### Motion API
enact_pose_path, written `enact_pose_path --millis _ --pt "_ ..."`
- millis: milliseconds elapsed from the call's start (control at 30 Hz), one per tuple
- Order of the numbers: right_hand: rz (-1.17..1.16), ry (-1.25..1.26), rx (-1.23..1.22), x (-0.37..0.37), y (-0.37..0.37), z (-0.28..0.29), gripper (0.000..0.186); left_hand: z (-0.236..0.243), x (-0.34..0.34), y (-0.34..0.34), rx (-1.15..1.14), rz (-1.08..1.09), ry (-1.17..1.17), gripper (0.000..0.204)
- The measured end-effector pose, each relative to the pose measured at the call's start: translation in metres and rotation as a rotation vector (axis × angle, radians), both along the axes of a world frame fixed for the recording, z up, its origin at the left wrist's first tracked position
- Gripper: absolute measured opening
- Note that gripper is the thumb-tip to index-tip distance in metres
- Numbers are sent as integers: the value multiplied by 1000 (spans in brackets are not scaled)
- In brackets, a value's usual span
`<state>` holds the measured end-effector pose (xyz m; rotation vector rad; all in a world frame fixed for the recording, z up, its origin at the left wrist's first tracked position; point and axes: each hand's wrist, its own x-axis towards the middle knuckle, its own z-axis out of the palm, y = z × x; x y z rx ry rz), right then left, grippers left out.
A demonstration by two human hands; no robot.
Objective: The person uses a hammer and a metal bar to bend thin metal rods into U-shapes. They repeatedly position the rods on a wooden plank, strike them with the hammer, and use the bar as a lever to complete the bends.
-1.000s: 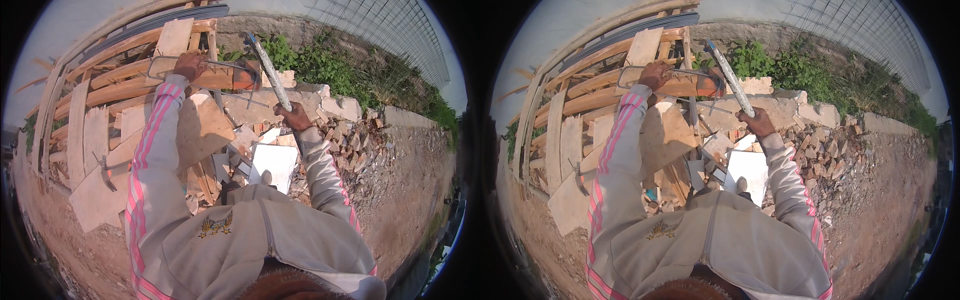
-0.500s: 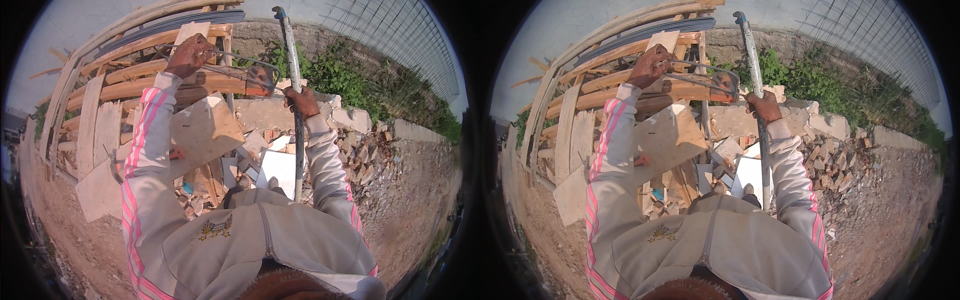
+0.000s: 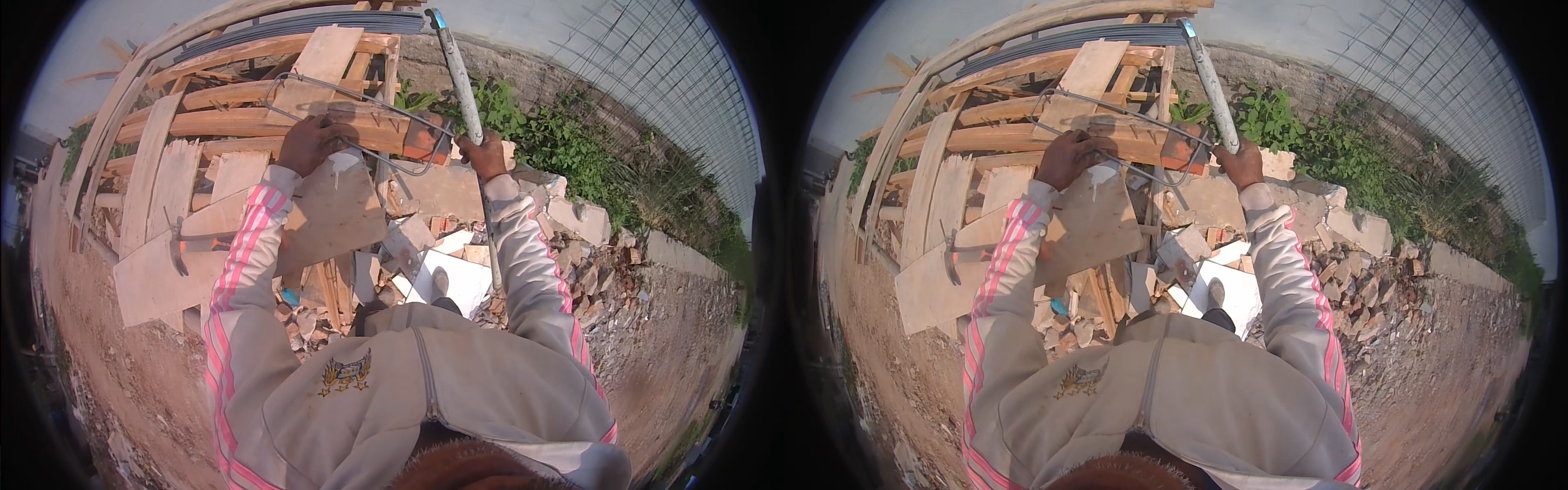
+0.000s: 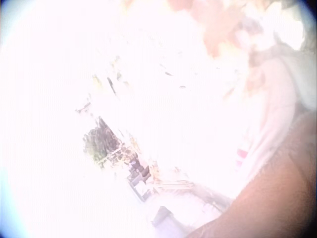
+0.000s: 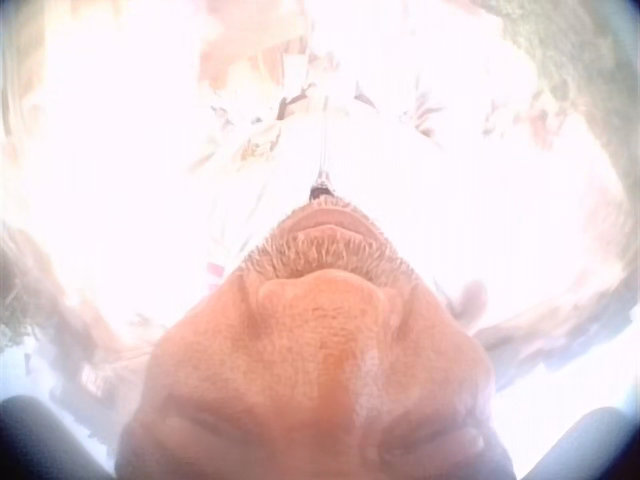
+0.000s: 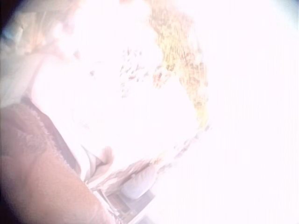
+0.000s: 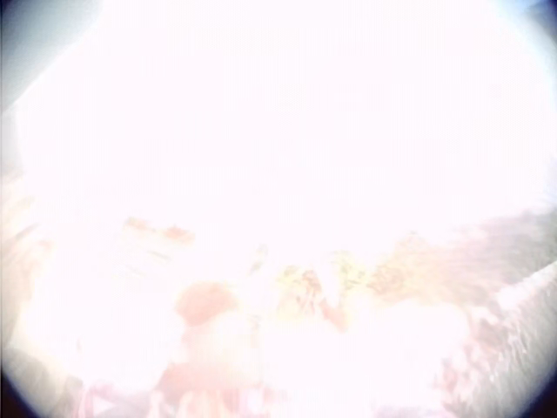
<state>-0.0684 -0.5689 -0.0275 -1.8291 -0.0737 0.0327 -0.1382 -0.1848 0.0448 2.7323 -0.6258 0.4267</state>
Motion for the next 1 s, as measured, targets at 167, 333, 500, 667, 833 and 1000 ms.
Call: enact_pose_path --millis 167,333,500,667,833,1000 --pt "65 23 -13 -7 6 10 30 -8 -3 2 -46 179 49 29" --pt "113 169 8 -1 -1 19 22 -9 -8 -12 136 423 15 33" --pt "166 227 38 4 -10 13 21 -15 -12 -12 273 406 12 40" --pt "140 159 -77 8 -8 17 24 -26 -9 -10 21 562 55 45" --pt "51 97 -161 3 -2 10 25 -41 20 -5 124 733 -58 65" --pt "88 258 -19 0 0 27 25 -57 80 -1 180 887 233 86"
